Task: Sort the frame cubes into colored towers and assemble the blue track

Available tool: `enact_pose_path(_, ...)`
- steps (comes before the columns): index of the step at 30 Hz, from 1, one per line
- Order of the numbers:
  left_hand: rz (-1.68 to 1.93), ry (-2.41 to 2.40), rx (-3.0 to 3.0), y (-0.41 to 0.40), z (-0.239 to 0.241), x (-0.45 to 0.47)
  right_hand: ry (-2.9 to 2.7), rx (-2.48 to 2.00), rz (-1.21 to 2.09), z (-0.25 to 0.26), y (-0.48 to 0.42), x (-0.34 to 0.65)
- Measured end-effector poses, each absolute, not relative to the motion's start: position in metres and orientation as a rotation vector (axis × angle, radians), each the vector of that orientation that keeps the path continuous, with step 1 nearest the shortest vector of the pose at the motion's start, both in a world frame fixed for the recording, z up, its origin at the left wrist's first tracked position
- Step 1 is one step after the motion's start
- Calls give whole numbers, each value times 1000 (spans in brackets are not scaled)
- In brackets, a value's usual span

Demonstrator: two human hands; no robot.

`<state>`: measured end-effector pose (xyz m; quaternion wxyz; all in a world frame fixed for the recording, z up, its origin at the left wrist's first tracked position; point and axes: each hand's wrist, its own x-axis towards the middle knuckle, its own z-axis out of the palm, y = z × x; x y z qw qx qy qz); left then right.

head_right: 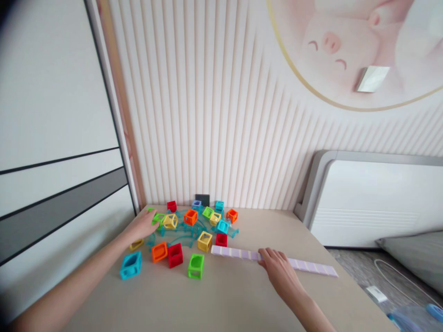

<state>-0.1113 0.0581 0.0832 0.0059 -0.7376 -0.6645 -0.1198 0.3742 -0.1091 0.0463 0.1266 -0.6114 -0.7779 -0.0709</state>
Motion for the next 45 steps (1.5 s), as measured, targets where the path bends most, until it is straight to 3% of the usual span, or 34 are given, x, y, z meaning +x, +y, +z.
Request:
enact_pose_path(4,-563,-1916,-2324,36,116,-89,-2211,-1631,-306,67,-107,371)
enact_pose_path(8,-953,-1351,-2639,0,154,-41,-2235,-1504,-444,98,-88,343)
enact_pose_path(12,-684,-1153,-2672,-21,178,0,-2265,-1457,-559,132,-59,302)
enact_pose_path(19,-382,-1559,-2451,0,199,1,-2312,-1332,-510,192,-20,253)
enact_pose_path(34,-331,-1581,-2396,16,207,-14,-2321,-1303,-445,200,-1,249)
enact_pose_path(45,-1096,-1347,-2479,4,205,-4,-2279,-1294,-50,205,-12,257)
